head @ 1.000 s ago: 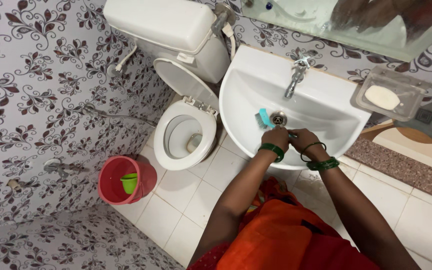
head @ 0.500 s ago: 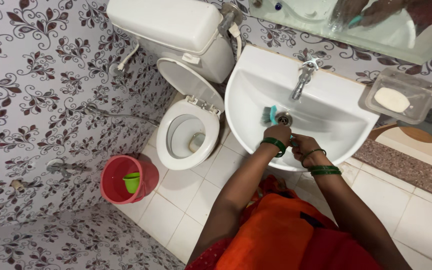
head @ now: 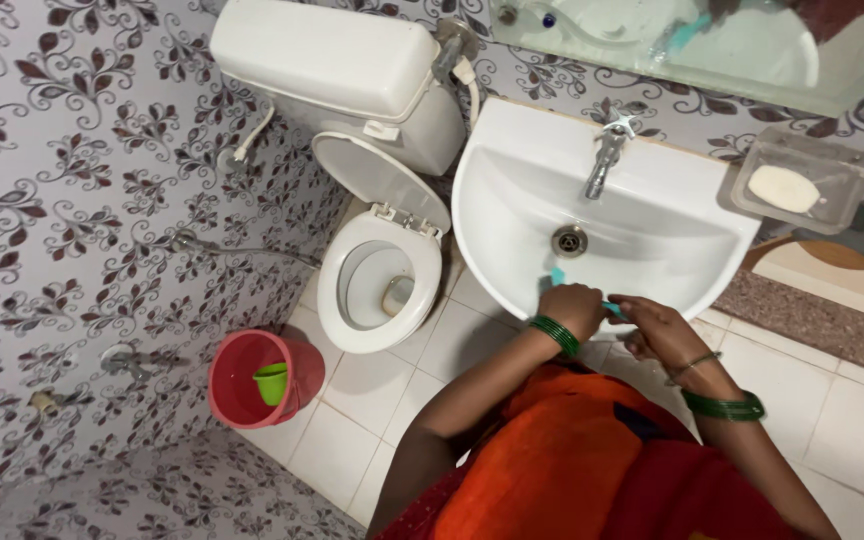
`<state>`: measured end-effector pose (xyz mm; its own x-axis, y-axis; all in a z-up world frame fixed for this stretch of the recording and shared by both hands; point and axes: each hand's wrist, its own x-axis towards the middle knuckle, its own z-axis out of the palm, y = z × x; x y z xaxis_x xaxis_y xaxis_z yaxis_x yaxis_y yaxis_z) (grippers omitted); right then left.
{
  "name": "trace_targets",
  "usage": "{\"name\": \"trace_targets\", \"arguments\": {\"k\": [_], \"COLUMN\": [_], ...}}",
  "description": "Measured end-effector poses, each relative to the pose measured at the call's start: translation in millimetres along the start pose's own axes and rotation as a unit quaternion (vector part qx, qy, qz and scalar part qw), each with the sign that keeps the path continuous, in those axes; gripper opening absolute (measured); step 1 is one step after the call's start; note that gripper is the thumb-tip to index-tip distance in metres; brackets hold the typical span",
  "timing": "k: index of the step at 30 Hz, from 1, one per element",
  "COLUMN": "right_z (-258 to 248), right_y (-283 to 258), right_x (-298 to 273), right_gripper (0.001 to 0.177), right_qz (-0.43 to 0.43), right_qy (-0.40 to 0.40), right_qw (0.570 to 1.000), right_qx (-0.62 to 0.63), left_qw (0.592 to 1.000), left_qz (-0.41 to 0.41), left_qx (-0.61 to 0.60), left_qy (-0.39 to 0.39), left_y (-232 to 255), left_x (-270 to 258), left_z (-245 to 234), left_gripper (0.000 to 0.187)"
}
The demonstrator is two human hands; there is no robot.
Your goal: The person cleans a bathroom sink by scrubbing the basin and the area around the faucet with a brush.
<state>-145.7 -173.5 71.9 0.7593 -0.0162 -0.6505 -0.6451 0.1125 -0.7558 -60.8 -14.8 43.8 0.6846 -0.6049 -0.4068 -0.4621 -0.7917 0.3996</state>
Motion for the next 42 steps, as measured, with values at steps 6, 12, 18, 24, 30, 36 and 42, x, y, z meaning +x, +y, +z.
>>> {"name": "trace_targets", "arguments": {"k": [6, 12, 18, 24, 30, 36, 42], "right_z": [-24.6, -12.3, 29.4, 63.8, 63.6, 31.8, 28.2], "right_y": [-10.8, 5.2, 13.0, -17.8, 5.1, 40.7, -21.3], "right_x": [-46.2, -36.8, 20.5, 51.4, 69.7, 29.5, -60.5], "right_gripper": [0.046, 0.045, 0.049, 0.050, 0.047, 0.041, 0.039], "right_qz": [-0.030, -0.049, -0.055, -0.069, -0.065, -0.085, 0.101], "right_qy": [0.114, 0.137, 0.053, 0.011, 0.045, 0.107, 0.286], "right_qw": [0.940, 0.915, 0.950, 0.962, 0.977, 0.969, 0.866], "right_qx": [-0.321, -0.375, -0.304, -0.262, -0.196, -0.207, -0.397], "left_qw": [0.991, 0.991, 0.999, 0.997, 0.998, 0.979, 0.937], "left_qz": [0.133, 0.132, 0.038, -0.007, 0.051, 0.193, 0.329], "left_qx": [-0.003, -0.006, 0.026, -0.019, 0.008, 0.047, -0.117], "left_qy": [0.012, -0.008, -0.015, 0.072, 0.042, -0.032, 0.012], "left_y": [46.0, 32.0, -28.1, -75.7, -92.4, -51.6, 1.9], "left_x": [11.1, 3.4, -8.9, -10.3, 8.0, 21.4, 25.5], "left_z": [15.7, 13.0, -15.1, -39.2, -37.1, -12.6, -2.1], "left_gripper": [0.027, 0.030, 0.036, 0.035, 0.037, 0.040, 0.041]}}
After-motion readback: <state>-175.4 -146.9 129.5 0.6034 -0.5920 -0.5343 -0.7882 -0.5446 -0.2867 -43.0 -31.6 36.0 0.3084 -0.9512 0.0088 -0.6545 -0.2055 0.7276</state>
